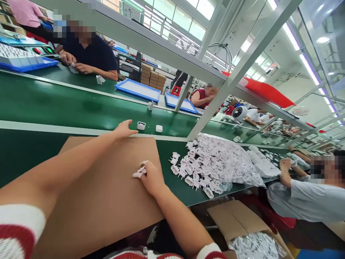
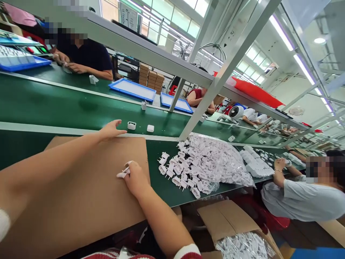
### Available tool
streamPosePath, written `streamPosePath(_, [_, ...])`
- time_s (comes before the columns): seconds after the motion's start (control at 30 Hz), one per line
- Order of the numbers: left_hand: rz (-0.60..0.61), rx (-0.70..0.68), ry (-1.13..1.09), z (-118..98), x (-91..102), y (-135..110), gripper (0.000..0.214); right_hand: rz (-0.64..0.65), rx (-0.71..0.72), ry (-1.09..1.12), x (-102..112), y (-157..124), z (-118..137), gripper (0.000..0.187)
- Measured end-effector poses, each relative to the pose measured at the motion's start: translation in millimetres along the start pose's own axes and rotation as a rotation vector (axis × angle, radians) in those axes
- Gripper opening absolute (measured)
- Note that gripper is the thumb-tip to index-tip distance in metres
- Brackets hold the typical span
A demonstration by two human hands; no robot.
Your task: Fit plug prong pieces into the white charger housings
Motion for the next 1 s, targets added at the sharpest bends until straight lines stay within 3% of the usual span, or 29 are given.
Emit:
streamPosePath(0.13, [-0.029, 0.007, 0.063, 4, -26.1, 47, 0.078, 0.011, -0.005, 0.397, 2, 14, -23, 0.05])
streamPosePath(0.2, [-0.043, 0.007, 0.087, 7, -27.7, 53, 0.063, 0.031, -0.072, 0.639, 3, 24, -32, 0.063])
streamPosePath(0.27, [-0.068, 0.005, 0.109, 10, -25.8, 48, 0.055, -0.042, -0.147, 0.819, 8, 30, -38, 0.064])
streamPosePath(0.33, [-0.077, -0.029, 0.119, 11, -23.6, 31, 0.052, -0.108, -0.195, 0.937, 14, 31, -40, 0.057])
streamPosePath(0.4, [-0.053, -0.075, 0.117, 10, -22.2, 1, 0.051, -0.092, -0.235, 1.029, 20, 29, -38, 0.053])
streamPosePath(0.53, [0.066, -0.114, 0.04, 4, -22.0, -87, 0.051, 0.023, -0.281, 1.157, 29, 23, -30, 0.056])
streamPosePath(0.67, [0.162, -0.143, -0.056, 5, -27.9, -157, 0.045, -0.001, -0.226, 1.121, 32, 20, -23, 0.046])
streamPosePath(0.77, [0.157, -0.207, -0.031, 15, -36.0, -171, 0.048, -0.049, -0.179, 0.989, 28, 18, -22, 0.044])
streamPosePath(0.9, [0.156, -0.348, 0.019, 25, -46.0, -165, 0.052, -0.171, -0.161, 0.868, 26, 16, -25, 0.066])
streamPosePath(1.0, [0.176, -0.36, 0.01, 29, -49.1, -162, 0.043, -0.203, -0.181, 0.784, 28, 16, -24, 0.057])
Point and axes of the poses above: each hand's wrist, its own y-axis towards the middle knuckle, its own x-axis out of the back of the hand, z = x × y, the point moved 4 cm from there along y, towards the middle knuckle, and after that the axes turned 3 degrees about -y, right-handed, at the moved point
